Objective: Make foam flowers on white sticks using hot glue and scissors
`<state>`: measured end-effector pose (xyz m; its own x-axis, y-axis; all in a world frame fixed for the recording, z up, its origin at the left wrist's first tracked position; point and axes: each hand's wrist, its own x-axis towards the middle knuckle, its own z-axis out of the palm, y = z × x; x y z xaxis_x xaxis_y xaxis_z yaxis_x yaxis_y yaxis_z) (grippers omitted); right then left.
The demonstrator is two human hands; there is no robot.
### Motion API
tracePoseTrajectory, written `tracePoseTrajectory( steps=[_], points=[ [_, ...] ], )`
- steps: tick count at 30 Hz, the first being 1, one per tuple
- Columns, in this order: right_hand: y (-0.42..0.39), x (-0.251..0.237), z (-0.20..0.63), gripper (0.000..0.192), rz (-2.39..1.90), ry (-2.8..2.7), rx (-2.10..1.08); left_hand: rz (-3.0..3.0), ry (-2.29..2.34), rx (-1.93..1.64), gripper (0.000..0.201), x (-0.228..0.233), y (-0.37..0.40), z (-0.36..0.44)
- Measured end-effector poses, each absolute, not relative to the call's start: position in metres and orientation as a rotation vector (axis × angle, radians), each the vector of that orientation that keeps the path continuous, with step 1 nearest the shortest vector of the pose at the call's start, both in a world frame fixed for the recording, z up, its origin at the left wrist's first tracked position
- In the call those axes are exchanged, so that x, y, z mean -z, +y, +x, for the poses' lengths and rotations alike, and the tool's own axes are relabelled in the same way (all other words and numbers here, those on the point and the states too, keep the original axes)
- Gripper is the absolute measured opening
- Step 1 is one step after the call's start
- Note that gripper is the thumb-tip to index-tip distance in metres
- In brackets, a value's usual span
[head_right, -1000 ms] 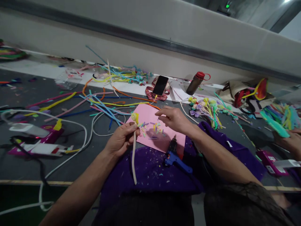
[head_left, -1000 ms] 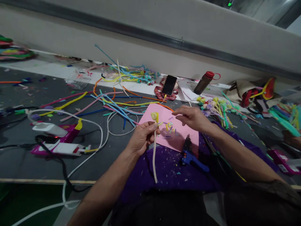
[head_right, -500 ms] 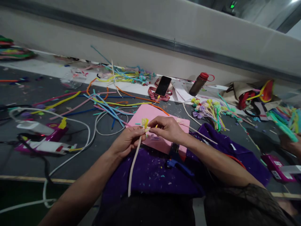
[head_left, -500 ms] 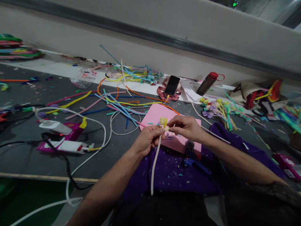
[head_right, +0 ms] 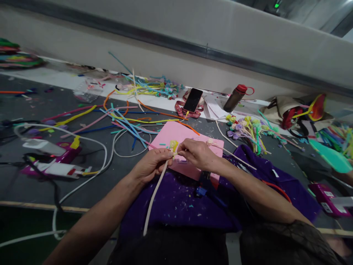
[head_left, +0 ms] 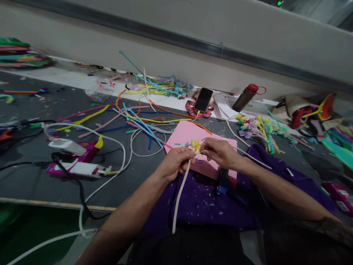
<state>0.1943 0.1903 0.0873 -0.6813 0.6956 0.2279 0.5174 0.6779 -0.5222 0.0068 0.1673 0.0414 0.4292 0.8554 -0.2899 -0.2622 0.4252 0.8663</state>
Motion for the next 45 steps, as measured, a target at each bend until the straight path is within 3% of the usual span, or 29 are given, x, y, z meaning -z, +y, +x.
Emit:
tracePoseTrajectory(
  steps=[10, 26, 45],
  points=[
    [0.209, -0.104, 0.224, 0.012, -0.790, -2.496, -0.700, 1.182, 1.075, -0.786, 0.020, -0.052, 0.165, 0.006],
    [0.204, -0.097, 0.214, 0.011, -0.684, -2.700, -0.797, 1.238, 1.038, -0.600, 0.015, -0.049, 0.164, 0.009],
    [0.198, -0.104, 0.207, 0.009, -0.764, -2.893, -0.595, 1.260, 1.057, -0.560, 0.016, -0.049, 0.164, 0.009]
  ],
)
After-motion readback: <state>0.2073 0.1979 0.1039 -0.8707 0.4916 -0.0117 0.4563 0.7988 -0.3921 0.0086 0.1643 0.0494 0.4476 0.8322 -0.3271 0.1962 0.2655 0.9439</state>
